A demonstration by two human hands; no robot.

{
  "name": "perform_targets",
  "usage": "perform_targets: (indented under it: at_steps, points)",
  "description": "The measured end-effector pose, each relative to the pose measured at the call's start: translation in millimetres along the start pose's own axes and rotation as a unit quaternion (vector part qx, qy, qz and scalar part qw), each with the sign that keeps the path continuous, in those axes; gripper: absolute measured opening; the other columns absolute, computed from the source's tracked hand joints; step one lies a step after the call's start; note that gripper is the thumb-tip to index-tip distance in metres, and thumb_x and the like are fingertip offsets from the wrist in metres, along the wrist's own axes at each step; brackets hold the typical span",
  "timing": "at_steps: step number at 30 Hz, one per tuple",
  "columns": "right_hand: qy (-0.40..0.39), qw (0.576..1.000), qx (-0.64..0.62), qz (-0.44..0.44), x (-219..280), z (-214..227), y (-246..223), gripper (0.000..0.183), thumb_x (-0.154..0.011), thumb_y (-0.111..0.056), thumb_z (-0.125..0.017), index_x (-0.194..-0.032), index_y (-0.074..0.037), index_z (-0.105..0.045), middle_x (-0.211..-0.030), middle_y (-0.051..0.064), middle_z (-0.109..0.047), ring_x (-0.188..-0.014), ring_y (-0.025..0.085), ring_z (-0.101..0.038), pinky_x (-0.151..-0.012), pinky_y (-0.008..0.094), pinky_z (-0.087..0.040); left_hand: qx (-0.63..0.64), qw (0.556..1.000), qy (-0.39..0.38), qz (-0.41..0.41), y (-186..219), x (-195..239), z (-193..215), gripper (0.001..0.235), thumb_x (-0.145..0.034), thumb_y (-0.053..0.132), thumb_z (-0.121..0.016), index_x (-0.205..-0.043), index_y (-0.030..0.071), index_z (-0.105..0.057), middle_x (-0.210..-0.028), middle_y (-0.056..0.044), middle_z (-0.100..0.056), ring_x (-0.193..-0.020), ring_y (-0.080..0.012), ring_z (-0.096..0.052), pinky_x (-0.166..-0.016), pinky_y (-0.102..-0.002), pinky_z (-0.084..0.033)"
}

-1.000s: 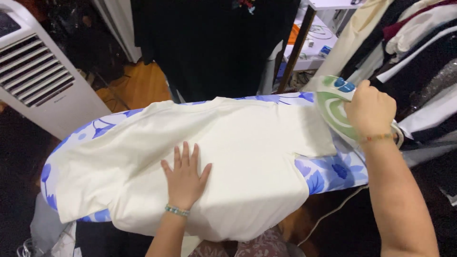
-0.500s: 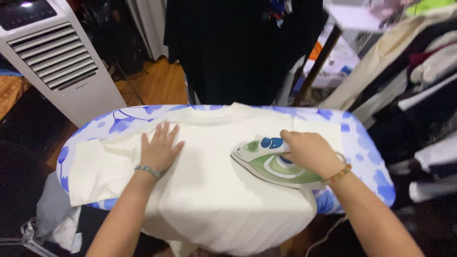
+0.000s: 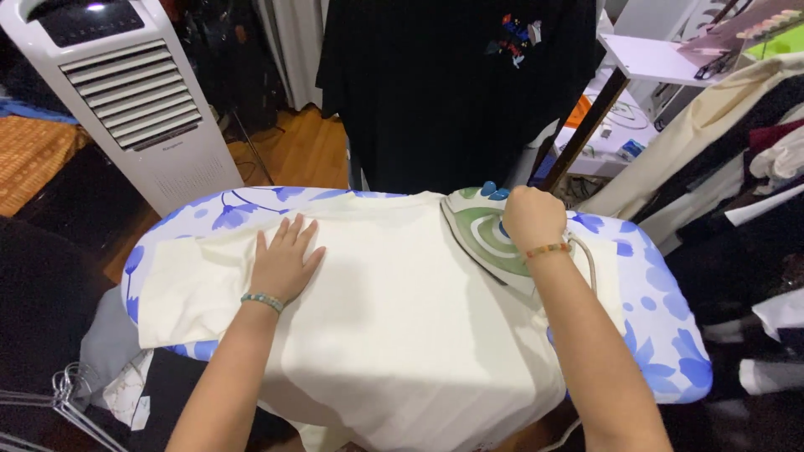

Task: The person irons a white t-shirt on a floral-patterned ironing board. They smooth the fabric with one hand while moving a green and white iron across the shirt, then flip the shirt to iron the other side.

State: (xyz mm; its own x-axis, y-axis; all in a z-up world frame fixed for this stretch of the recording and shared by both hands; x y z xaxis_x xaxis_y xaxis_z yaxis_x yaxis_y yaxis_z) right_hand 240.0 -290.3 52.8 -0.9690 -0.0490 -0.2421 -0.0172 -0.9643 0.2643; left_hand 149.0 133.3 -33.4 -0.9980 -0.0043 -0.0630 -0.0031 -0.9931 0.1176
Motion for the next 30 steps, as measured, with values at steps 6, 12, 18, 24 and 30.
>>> perform_targets:
  at_steps: [6, 12, 18, 24, 30]
  points:
    - [-0.016, 0.996, -0.003, -0.093, -8, 12, 0, 0.018, -0.092, -0.008, -0.057, -0.092, 0.002, -0.073, -0.078, 0.016, -0.074, -0.078, 0.034, -0.076, -0.064, 0.05, -0.06, 0.023, 1.0, 0.002, 0.002, 0, 1, 2, 0.06, -0.104, 0.062, -0.027, -0.156, 0.035, -0.033, -0.166, 0.001, -0.029, -0.153, -0.0205, -0.022, -0.123, -0.059, -0.011]
    - [-0.02, 0.986, -0.014, -0.164, -14, 7, 33, 0.022, -0.094, -0.008, -0.056, -0.101, 0.004, -0.074, -0.091, 0.017, -0.077, -0.089, 0.035, -0.076, -0.072, 0.051, -0.06, 0.035, 0.999, 0.004, 0.004, -2, 2, 3, 0.058, -0.104, 0.061, -0.028, -0.156, 0.036, -0.034, -0.166, 0.003, -0.029, -0.153, -0.0196, -0.023, -0.123, -0.057, -0.011]
    - [-0.013, 0.985, -0.005, -0.175, -8, -1, 74, 0.02, -0.092, -0.011, -0.061, -0.094, 0.001, -0.077, -0.082, 0.017, -0.076, -0.08, 0.034, -0.077, -0.063, 0.047, -0.061, 0.038, 0.999, 0.0, 0.003, -2, 1, 3, 0.059, -0.104, 0.062, -0.028, -0.156, 0.036, -0.033, -0.166, 0.003, -0.028, -0.153, -0.0196, -0.022, -0.123, -0.057, -0.01]
    - [0.039, 0.993, -0.015, -0.107, 12, 22, 74, 0.021, -0.09, -0.008, -0.056, -0.094, 0.002, -0.074, -0.083, 0.021, -0.076, -0.081, 0.039, -0.076, -0.066, 0.049, -0.06, 0.046, 0.999, 0.001, 0.0, -4, 0, 4, 0.058, -0.104, 0.061, -0.029, -0.156, 0.035, -0.034, -0.166, 0.002, -0.028, -0.153, -0.0204, -0.022, -0.123, -0.058, -0.01]
    - [0.09, 0.994, 0.009, 0.068, 85, 112, -7, 0.021, -0.084, -0.01, -0.063, -0.102, -0.002, -0.067, -0.079, 0.018, -0.071, -0.074, 0.037, -0.075, -0.065, 0.048, -0.06, 0.049, 0.999, -0.011, 0.002, -2, 4, 6, 0.058, -0.104, 0.059, -0.028, -0.156, 0.034, -0.032, -0.166, 0.002, -0.027, -0.153, -0.0208, -0.021, -0.123, -0.058, -0.01]
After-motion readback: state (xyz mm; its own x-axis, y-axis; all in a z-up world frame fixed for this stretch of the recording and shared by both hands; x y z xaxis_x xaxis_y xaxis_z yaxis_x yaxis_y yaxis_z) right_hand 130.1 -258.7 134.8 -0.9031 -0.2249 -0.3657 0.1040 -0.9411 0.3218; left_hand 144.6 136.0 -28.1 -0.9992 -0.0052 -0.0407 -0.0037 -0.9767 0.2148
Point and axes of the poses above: each hand's wrist, its own x-axis away from the middle knuckle, its own z-axis out of the back of the hand, y = z × x, the point moved 5 cm from there along -x, towards the middle knuckle
